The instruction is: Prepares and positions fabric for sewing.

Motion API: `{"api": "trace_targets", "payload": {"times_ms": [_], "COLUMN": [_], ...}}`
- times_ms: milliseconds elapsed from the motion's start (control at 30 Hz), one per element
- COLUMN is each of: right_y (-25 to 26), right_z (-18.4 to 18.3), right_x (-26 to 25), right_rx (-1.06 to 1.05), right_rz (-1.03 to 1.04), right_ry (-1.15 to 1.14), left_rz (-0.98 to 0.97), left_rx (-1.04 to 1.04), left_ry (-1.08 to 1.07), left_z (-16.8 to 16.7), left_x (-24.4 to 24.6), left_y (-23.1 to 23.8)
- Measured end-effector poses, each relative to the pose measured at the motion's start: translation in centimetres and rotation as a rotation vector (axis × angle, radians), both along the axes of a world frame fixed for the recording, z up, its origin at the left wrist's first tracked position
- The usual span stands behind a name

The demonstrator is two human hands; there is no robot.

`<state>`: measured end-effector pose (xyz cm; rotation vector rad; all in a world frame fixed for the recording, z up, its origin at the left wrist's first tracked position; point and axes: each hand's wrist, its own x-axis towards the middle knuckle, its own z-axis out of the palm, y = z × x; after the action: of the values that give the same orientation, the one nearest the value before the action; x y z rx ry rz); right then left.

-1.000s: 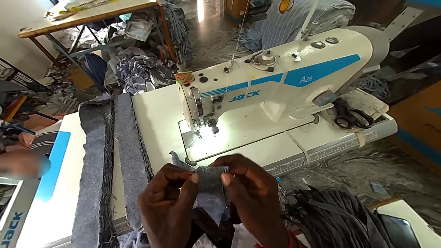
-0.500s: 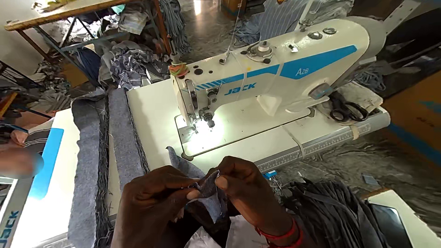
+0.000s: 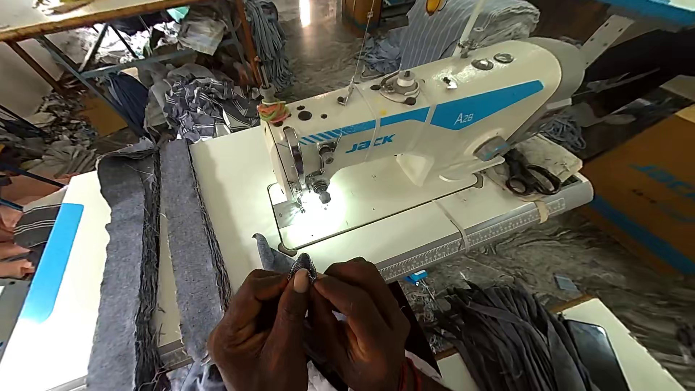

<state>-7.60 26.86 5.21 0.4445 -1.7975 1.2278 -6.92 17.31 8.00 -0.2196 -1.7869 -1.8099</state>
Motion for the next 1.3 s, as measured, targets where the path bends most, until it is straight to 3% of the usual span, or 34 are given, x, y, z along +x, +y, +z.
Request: {"api": "trace_targets", "payload": {"times_ms": [267, 567, 700, 800, 933, 1100, 1200, 1300], "right_y": [0.3, 1.0, 3.1, 6.1, 8.8, 10.2, 10.9, 11.5], "right_z": [0.3, 0.2, 2.0, 5.5, 10.4, 12.9, 13.4, 13.7], "right_x": [0.0, 0.3, -0.6, -2.5, -4.0, -3.7, -3.6, -3.3], "right_rx": [-0.102, 0.057, 0.071, 0.255, 0.588, 0.608, 0.576, 0.561], "right_rz": [0.060, 0.000, 0.201, 0.401, 0.599, 0.660, 0.669, 0.629], "right_ry": [-0.033, -0.005, -0.056, -0.136, -0.109, -0.151, -0.196, -0.196], "left_rz": [-0.012, -0.022, -0.074, -0.200, -0.485, -0.906, -0.941, -0.693], "left_rx": [-0.072, -0.236, -0.320, -0.378, -0.178, 0.093, 0.159, 0.142], "left_ry": [0.032, 0.069, 0.085, 0.116, 0.096, 0.090, 0.158, 0.333], "left_z": [0.0, 0.2, 0.6, 1.5, 1.7, -0.3, -0.9, -1.4], "left_x": [0.0, 0.1, -0.8, -1.8, -4.0, -5.4, -4.9, -4.5], "left_y": [-0.6, -1.0, -2.2, -3.6, -3.5, -1.0, 1.3, 2.6]}}
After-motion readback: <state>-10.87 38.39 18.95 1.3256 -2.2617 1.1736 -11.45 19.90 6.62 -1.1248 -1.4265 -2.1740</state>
